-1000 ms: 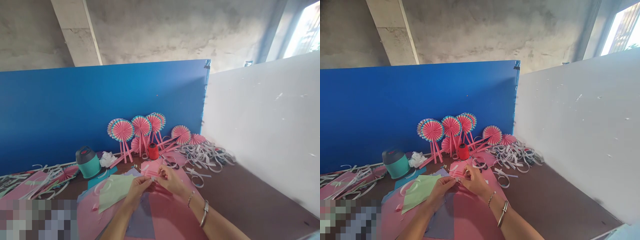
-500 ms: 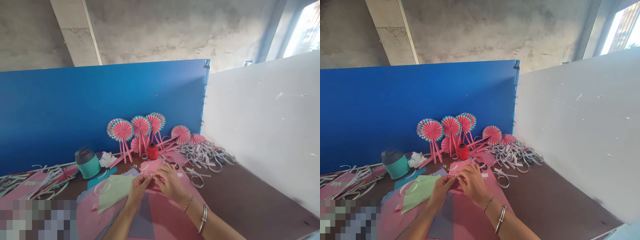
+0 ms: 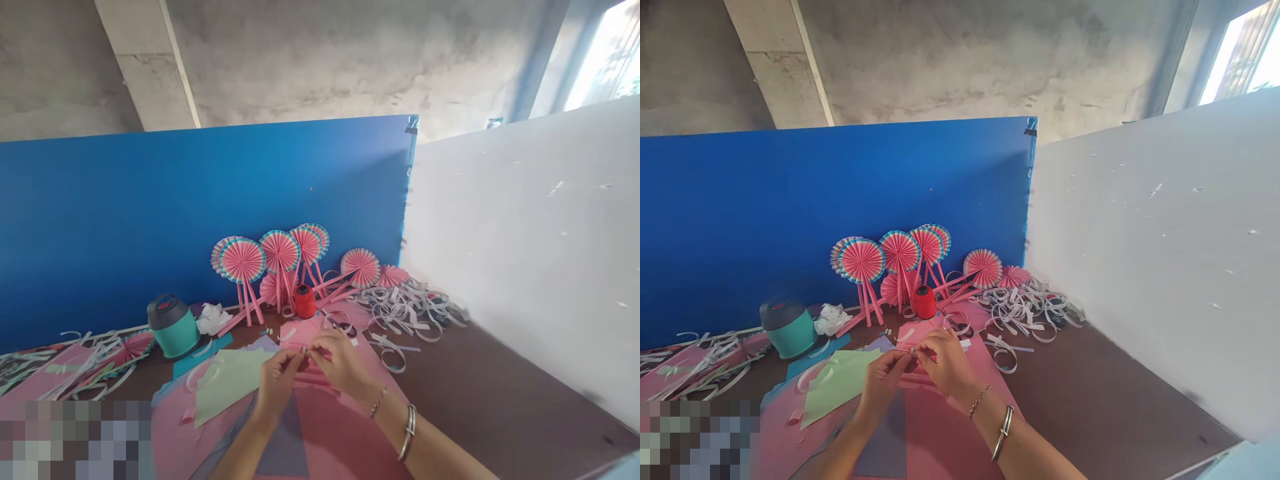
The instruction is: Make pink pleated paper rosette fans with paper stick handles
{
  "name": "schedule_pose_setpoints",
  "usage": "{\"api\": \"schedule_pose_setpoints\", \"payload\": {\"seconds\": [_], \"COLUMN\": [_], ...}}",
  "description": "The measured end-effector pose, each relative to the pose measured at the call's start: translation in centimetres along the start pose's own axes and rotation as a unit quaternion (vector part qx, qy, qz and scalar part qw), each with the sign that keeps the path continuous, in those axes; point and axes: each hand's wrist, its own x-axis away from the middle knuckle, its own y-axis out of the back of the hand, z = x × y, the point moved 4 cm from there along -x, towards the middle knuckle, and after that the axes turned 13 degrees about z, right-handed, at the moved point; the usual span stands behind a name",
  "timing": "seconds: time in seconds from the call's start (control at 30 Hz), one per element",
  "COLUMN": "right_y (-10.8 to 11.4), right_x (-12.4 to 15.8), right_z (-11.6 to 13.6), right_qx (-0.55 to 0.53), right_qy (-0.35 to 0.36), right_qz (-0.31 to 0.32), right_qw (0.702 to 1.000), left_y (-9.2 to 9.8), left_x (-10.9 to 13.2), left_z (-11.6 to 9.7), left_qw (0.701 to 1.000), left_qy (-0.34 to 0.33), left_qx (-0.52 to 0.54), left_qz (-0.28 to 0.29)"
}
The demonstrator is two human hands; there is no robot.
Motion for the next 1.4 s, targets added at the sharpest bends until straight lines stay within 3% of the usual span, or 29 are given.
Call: {"api": "schedule_pose_setpoints", "payload": {"seconds": [0.27, 0.9, 1.17, 1.4], "right_y": [0.1, 0.4, 0.5, 0.7], "right_x": [-0.2, -0.3, 0.1, 0.5], "right_z": [-0.1, 0.2, 0.5, 2.2], "right_qx": [-0.020, -0.058, 0.011, 0.116], "right_qy": [-0.021, -0.020, 0.007, 0.056], "right_qz": [-0.003, 0.007, -0.031, -0.048], "right_qw": [1.000, 0.998, 0.999, 0.991], "left_y": [0.0, 0.0, 0.1, -0.4], "left_x": [-0.2, -0.1, -0.2, -0.1], "left_z": [0.6, 0.5, 0.9, 0.8], "left_qw": [0.999, 1.000, 0.999, 1.000], "left_qy": [-0.018, -0.015, -0.021, -0.008], "left_qx": [-0.042, -0.021, -0.028, -0.016], "left_qz": [0.002, 0.007, 0.005, -0.004]}}
